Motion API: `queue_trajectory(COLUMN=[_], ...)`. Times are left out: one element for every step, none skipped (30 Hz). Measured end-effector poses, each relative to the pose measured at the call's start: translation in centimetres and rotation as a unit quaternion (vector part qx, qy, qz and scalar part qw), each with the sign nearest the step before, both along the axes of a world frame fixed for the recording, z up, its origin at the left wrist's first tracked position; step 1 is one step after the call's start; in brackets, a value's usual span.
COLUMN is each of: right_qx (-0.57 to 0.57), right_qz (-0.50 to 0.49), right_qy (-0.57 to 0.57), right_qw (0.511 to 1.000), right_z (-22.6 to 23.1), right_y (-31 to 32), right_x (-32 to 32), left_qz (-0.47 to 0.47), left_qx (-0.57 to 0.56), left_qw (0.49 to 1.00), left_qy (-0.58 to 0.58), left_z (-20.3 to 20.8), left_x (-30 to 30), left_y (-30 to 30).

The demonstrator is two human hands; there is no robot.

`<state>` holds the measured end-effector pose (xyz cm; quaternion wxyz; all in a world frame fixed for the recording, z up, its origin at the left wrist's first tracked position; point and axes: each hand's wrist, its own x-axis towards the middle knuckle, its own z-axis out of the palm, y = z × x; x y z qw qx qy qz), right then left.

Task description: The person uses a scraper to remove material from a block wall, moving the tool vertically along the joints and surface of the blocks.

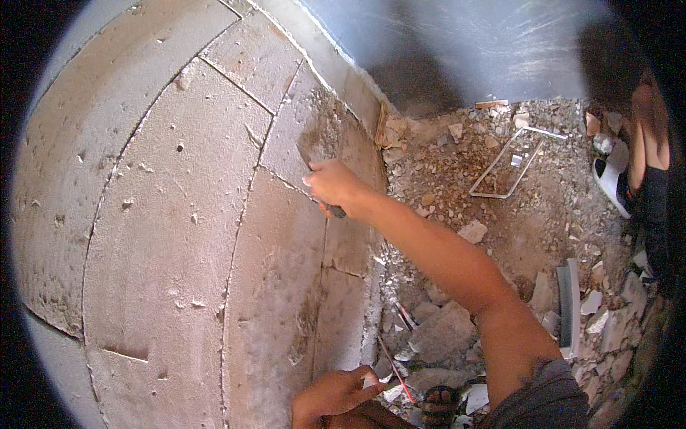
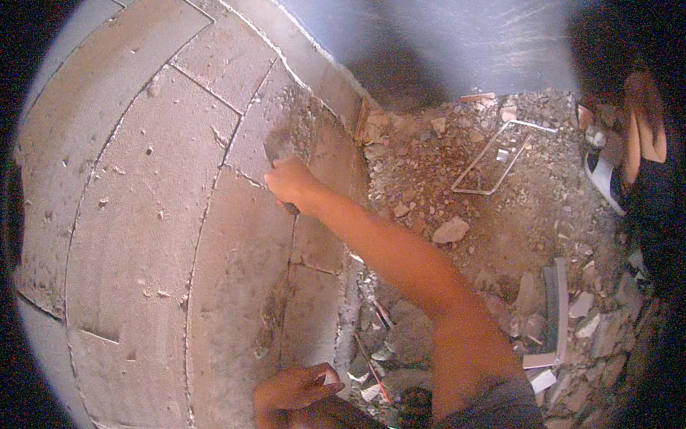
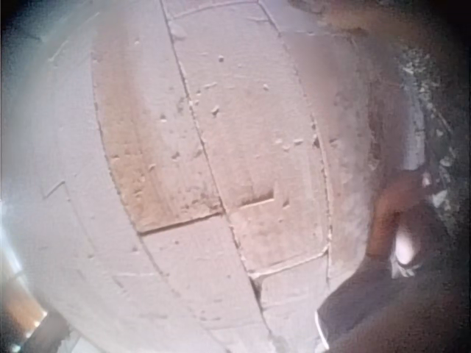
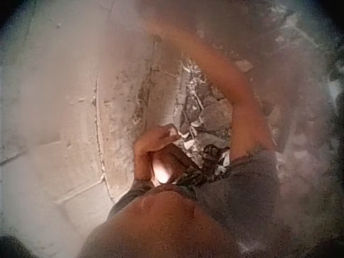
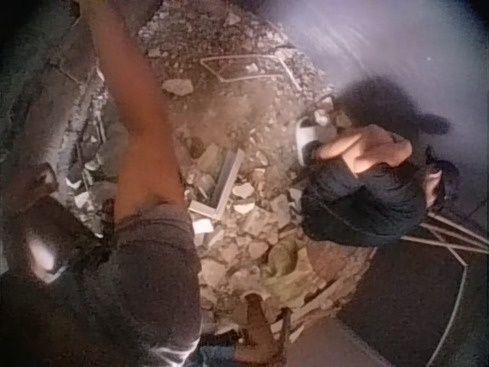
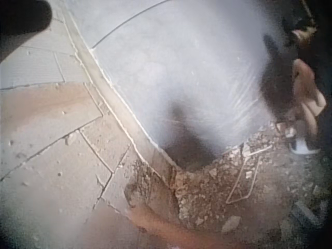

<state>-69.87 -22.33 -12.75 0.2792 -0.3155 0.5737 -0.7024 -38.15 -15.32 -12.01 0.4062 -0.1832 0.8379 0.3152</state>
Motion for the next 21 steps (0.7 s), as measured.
queue_trajectory(right_qx=[-0.007,-0.011,-0.014,-0.002,0.007,0.025,0.043,0.049,0.054,0.045,0.042,0.039,0.041,0.040,0.028,0.016,0.018,0.020,0.034,0.054,0.072], right_qz=[-0.057,-0.070,-0.081,-0.064,-0.050,-0.043,-0.035,-0.035,-0.035,-0.040,-0.031,-0.022,-0.002,0.016,0.009,0.001,-0.016,-0.035,-0.063,-0.070,-0.077], right_qy=[0.131,0.146,0.160,0.059,-0.043,0.018,0.079,0.090,0.101,0.061,0.027,-0.007,-0.036,-0.067,-0.014,0.038,0.068,0.099,0.108,0.099,0.088], right_qw=[0.990,0.987,0.984,0.996,0.998,0.999,0.995,0.994,0.993,0.996,0.998,0.999,0.999,0.997,0.999,0.999,0.997,0.994,0.992,0.991,0.991], right_z=[-3.7,-3.1,-2.6,-2.1,-0.8,-1.3,-2.3,-2.8,-3.2,-3.5,-3.2,-2.8,-2.4,-2.0,-2.5,-3.2,-3.5,-3.7,-3.7,-3.8,-3.7], right_y=[-2.9,-3.2,-3.3,-3.3,-2.5,-2.9,-3.6,-3.8,-4.0,-4.2,-3.9,-3.7,-3.4,-3.1,-3.3,-3.6,-3.6,-3.8,-4.0,-3.7,-3.6], right_x=[-2.3,-2.1,-1.7,-1.6,-1.3,-1.2,-1.1,-1.3,-1.5,-2.1,-2.2,-2.3,-2.5,-2.6,-2.3,-1.7,-1.6,-1.6,-1.9,-2.5,-3.0], left_qz=[-0.011,-0.007,0.004,0.014,0.021,0.017,0.014,0.010,0.006,0.002,0.002,0.007,0.012,0.014,0.011,0.009,0.006,0.004,0.002,-0.001,0.003], left_qx=[-0.002,-0.012,-0.006,0.000,0.002,0.000,-0.001,0.000,-0.003,-0.005,-0.007,0.003,0.014,0.021,0.015,0.008,0.004,-0.001,-0.006,-0.005,0.004], left_qw=[1.000,1.000,1.000,1.000,0.999,1.000,1.000,1.000,1.000,1.000,1.000,1.000,1.000,0.999,1.000,1.000,1.000,1.000,1.000,1.000,1.000], left_qy=[-0.003,-0.005,-0.013,-0.020,-0.027,-0.025,-0.022,-0.019,-0.017,-0.015,-0.012,-0.001,0.011,0.021,0.016,0.012,0.006,-0.005,-0.017,-0.026,-0.011], left_z=[-0.5,-0.6,-0.6,-0.5,-0.2,0.1,0.5,0.7,0.6,0.5,0.3,-0.2,-0.9,-1.0,-0.9,-0.7,-0.5,-0.1,0.5,0.5,0.1], left_x=[-0.5,-0.2,0.1,0.3,0.4,0.2,-0.1,-0.4,-0.5,-0.6,-0.4,0.1,0.8,0.9,1.0,0.9,0.6,0.2,-0.4,-0.7,-0.6], left_y=[0.3,0.3,0.3,0.2,0.0,0.1,0.2,0.3,0.4,0.4,0.5,0.3,0.0,-0.2,-0.3,-0.3,-0.2,-0.1,0.1,0.5,0.6])
